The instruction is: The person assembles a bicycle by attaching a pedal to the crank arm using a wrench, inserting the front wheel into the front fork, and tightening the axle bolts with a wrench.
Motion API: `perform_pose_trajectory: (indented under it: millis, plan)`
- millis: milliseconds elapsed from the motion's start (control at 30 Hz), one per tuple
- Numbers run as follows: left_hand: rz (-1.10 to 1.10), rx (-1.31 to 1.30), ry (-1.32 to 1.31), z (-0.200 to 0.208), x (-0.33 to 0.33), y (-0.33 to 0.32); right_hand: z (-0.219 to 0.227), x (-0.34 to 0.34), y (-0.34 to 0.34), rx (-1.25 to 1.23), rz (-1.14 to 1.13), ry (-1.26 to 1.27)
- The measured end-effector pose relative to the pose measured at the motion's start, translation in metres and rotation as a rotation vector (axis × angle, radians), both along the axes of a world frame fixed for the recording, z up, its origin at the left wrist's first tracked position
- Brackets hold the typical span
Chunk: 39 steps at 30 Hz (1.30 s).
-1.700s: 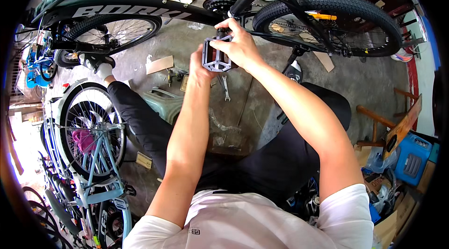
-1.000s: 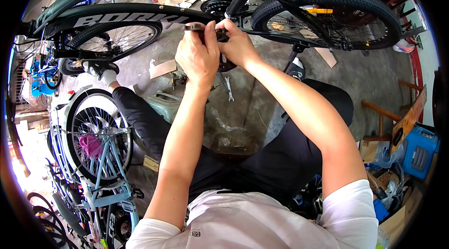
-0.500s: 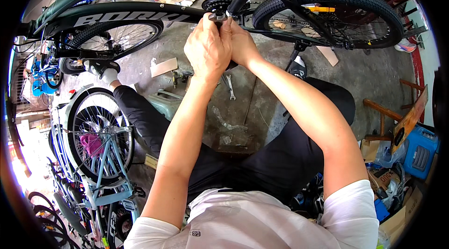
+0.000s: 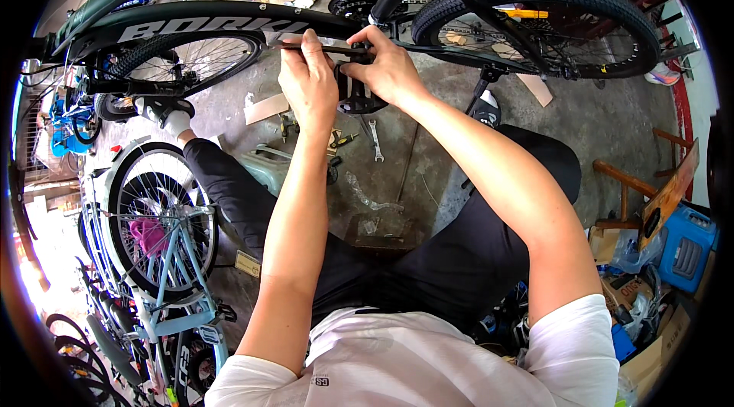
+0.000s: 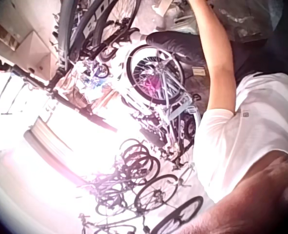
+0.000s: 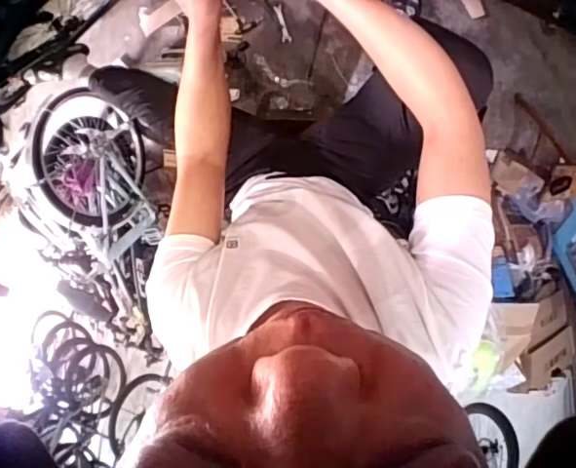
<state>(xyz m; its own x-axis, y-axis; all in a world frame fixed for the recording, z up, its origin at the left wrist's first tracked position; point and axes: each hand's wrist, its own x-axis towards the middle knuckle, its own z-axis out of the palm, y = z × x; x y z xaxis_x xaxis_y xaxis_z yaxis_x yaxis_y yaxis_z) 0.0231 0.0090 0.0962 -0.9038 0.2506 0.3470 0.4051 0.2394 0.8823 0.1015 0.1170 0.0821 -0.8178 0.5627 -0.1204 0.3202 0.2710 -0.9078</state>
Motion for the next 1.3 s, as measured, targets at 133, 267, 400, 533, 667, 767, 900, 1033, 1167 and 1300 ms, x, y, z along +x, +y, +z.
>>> perform_pose_trajectory:
  millis: [133, 267, 400, 533, 667, 767, 900, 1033, 1167, 1300]
  plan:
    - [-0.052, 0.130, -0.180, -0.011, -0.009, -0.005, 0.002, 0.000, 0.001, -0.030, 0.017, -0.012]
    - [-0.071, 0.295, -0.449, -0.028, -0.019, -0.012, -0.001, -0.001, 0.000, 0.021, 0.014, -0.006]
    - [-0.107, 0.336, -0.687, -0.044, -0.027, -0.016, -0.014, -0.003, 0.002, 0.067, 0.000, 0.091]
    - [-0.140, 0.412, -0.855, -0.056, -0.033, -0.017, -0.016, -0.003, 0.001, 0.064, -0.002, 0.103]
    - [-0.199, 0.472, -0.943, -0.070, -0.039, -0.017, -0.017, -0.003, 0.002, 0.070, 0.002, 0.113]
    - [-0.238, 0.580, -1.084, -0.091, -0.043, -0.014, -0.016, -0.003, 0.002, 0.081, 0.000, 0.124]
    - [-0.458, 0.645, -1.368, -0.125, -0.054, -0.023, -0.007, -0.006, -0.003, 0.028, 0.016, 0.134]
    - [-0.519, 0.819, -1.590, -0.115, -0.032, -0.009, -0.011, -0.002, 0.002, 0.000, -0.002, 0.103]
    - [-0.571, 0.900, -1.622, -0.102, -0.016, -0.004, -0.008, -0.001, 0.003, -0.001, -0.003, 0.060]
    - [-0.600, 0.968, -1.629, -0.125, -0.020, -0.003, -0.006, -0.002, 0.000, 0.011, 0.003, 0.091]
